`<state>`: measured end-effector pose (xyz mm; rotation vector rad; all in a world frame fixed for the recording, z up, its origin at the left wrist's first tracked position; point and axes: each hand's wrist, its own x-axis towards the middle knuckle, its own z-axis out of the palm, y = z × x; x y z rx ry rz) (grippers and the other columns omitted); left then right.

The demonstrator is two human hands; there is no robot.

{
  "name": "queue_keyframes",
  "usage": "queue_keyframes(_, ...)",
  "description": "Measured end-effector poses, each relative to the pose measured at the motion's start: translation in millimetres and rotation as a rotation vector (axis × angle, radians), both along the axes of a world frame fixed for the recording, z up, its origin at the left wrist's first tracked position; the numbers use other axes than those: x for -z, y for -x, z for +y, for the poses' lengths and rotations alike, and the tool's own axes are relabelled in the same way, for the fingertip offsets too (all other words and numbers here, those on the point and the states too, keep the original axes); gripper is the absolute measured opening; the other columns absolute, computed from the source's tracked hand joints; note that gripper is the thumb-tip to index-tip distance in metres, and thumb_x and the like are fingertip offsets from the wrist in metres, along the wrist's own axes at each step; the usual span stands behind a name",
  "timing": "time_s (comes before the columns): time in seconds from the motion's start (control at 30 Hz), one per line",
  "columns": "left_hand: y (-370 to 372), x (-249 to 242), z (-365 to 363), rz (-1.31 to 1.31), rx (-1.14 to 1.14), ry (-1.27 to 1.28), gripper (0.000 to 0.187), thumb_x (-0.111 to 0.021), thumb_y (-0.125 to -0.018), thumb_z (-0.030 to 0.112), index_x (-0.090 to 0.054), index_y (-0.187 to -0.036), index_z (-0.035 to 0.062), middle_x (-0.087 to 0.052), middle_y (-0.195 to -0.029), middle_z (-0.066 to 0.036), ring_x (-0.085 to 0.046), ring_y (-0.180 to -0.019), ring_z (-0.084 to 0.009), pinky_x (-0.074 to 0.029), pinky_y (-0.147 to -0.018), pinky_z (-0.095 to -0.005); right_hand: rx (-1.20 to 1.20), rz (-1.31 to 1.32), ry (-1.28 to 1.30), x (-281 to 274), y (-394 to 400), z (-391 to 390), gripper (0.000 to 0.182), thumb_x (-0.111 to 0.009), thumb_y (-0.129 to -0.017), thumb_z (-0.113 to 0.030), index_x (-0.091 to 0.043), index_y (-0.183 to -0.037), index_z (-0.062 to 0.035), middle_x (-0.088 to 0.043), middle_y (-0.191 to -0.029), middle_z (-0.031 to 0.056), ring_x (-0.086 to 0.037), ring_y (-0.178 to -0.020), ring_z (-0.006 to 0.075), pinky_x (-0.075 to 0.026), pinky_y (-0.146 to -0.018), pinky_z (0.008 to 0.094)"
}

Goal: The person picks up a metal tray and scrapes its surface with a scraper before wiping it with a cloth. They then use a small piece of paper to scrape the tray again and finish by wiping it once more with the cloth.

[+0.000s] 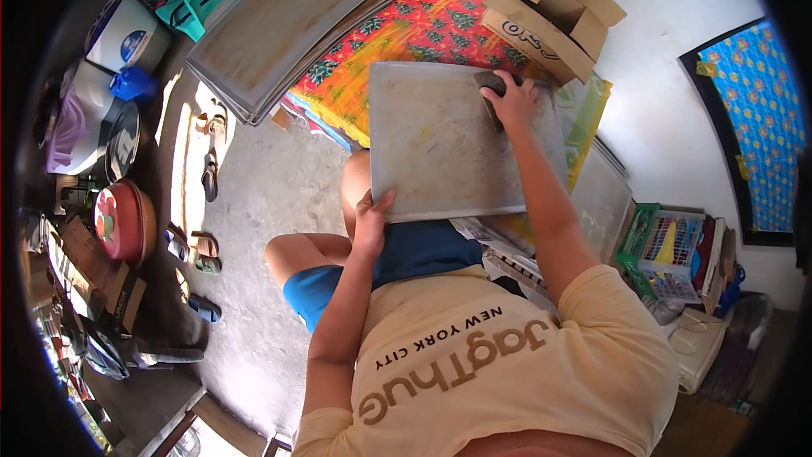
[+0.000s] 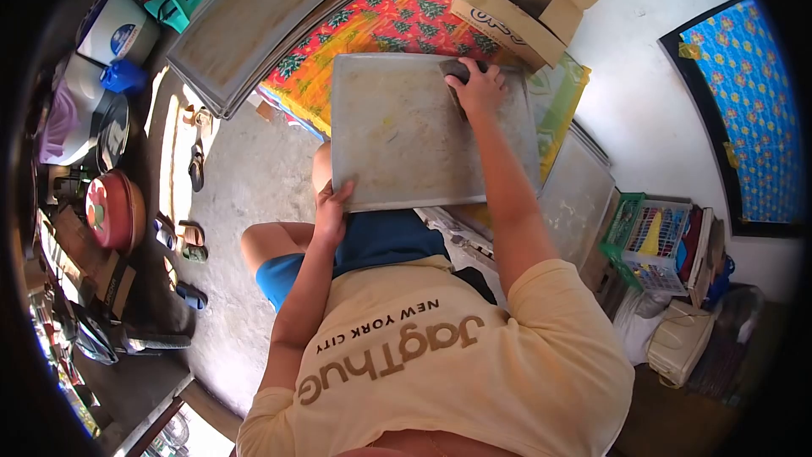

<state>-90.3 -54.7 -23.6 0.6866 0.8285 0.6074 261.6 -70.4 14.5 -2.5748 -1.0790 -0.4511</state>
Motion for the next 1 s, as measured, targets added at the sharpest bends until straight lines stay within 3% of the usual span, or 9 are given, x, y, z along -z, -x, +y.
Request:
queue_keyframes(0.03, 0.0, 1.8, 0.6, 0.000, 0.005, 0.002, 0.038, -0.063, -0.092, 0.008, -0.057, -0.128, -0.0014, -0.066, -0.120, -0.009, -0.061, -0.109, -0.0185, -0.046, -0.097, -0.0314, 0.031, 0.001, -0.006, -3.1, 5.9, 2.8, 0.054, -0.078, -0.067, -0.056, -0.066, -0.116, -0.0360, -0.056, -0.105, 0.0098, -0.054, -0.102, 0.0337, -0.045, -0.082, 0.0473)
queue_keyframes(0.17, 0.1, 2.3, 1.6, 0.018, 0.007, 0.010, 0.040, -0.065, -0.092, 0.009, -0.057, -0.129, -0.0015, -0.065, -0.120, -0.009, -0.060, -0.109, -0.0185, -0.045, -0.097, -0.0310, -0.385, 0.098, 0.042, -14.4, 64.8, -1.8, 0.052, -0.081, -0.067, -0.053, -0.067, -0.115, -0.0371, -0.055, -0.105, 0.0110, -0.055, -0.102, 0.0352, -0.045, -0.086, 0.0471)
queue_keyframes(0.27, -0.2, 4.3, 1.0, 0.011, 0.005, 0.016, 0.041, -0.067, -0.091, 0.009, -0.057, -0.129, -0.0012, -0.065, -0.120, -0.009, -0.060, -0.110, -0.0183, -0.045, -0.097, -0.0311, -0.374, 0.179, -0.008, -7.2, 51.1, -6.9, 0.052, -0.081, -0.067, -0.053, -0.067, -0.114, -0.0368, -0.055, -0.105, 0.0109, -0.054, -0.105, 0.0355, -0.045, -0.088, 0.0476)
queue_keyframes(0.37, 0.2, -5.5, -0.6, -0.001, -0.002, -0.004, 0.038, -0.068, -0.091, 0.013, -0.061, -0.124, -0.0020, -0.068, -0.114, -0.007, -0.062, -0.103, -0.0161, -0.046, -0.094, -0.0296, -0.062, 0.270, -0.108, -20.0, 7.2, -21.1, 0.053, -0.081, -0.067, -0.054, -0.067, -0.116, -0.0365, -0.054, -0.107, 0.0113, -0.053, -0.109, 0.0363, -0.043, -0.091, 0.0478)
queue_keyframes(0.43, 1.4, 0.0, -0.3, -0.001, 0.001, 0.018, 0.037, -0.068, -0.091, 0.012, -0.061, -0.124, -0.0018, -0.068, -0.114, -0.007, -0.062, -0.103, -0.0160, -0.046, -0.094, -0.0294, 0.122, 0.180, -0.064, -22.3, -25.3, -35.8, 0.054, -0.079, -0.069, -0.056, -0.064, -0.118, -0.0388, -0.054, -0.113, 0.0103, -0.052, -0.113, 0.0361, -0.040, -0.094, 0.0497)
queue_keyframes(0.53, -0.6, 1.1, 1.3, -0.028, 0.004, 0.018, 0.036, -0.067, -0.091, 0.011, -0.061, -0.124, -0.0016, -0.068, -0.114, -0.008, -0.063, -0.103, -0.0159, -0.047, -0.093, -0.0293, 0.311, 0.071, 0.170, -10.5, -74.9, -47.0, 0.055, -0.077, -0.070, -0.059, -0.062, -0.120, -0.0423, -0.052, -0.122, 0.0090, -0.049, -0.119, 0.0355, -0.036, -0.096, 0.0527)
queue_keyframes(0.63, -0.5, 3.3, 1.8, -0.036, 0.015, 0.027, 0.038, -0.065, -0.092, 0.009, -0.059, -0.128, 0.0007, -0.067, -0.117, -0.008, -0.062, -0.105, -0.0166, -0.047, -0.094, -0.0305, 0.310, 0.081, 0.222, -0.2, -99.6, -39.0, 0.054, -0.076, -0.070, -0.061, -0.061, -0.119, -0.0437, -0.049, -0.127, 0.0071, -0.045, -0.125, 0.0347, -0.033, -0.098, 0.0558)
queue_keyframes(0.73, 1.8, 9.3, -0.7, -0.030, 0.024, 0.032, 0.038, -0.065, -0.092, 0.008, -0.059, -0.128, 0.0024, -0.067, -0.117, -0.007, -0.062, -0.106, -0.0167, -0.047, -0.094, -0.0309, 0.232, 0.129, 0.231, 1.5, -112.9, -26.4, 0.053, -0.076, -0.070, -0.062, -0.062, -0.117, -0.0426, -0.047, -0.128, 0.0069, -0.042, -0.128, 0.0353, -0.032, -0.098, 0.0568)
queue_keyframes(1.0, 3.3, 14.8, -2.8, -0.057, 0.014, 0.042, 0.036, -0.067, -0.091, 0.008, -0.061, -0.126, 0.0033, -0.069, -0.113, -0.005, -0.063, -0.102, -0.0146, -0.048, -0.092, -0.0299, -0.228, 0.016, 0.179, 2.9, -113.1, 21.8, 0.051, -0.077, -0.067, -0.062, -0.065, -0.112, -0.0401, -0.051, -0.117, 0.0049, -0.046, -0.120, 0.0322, -0.034, -0.095, 0.0553)
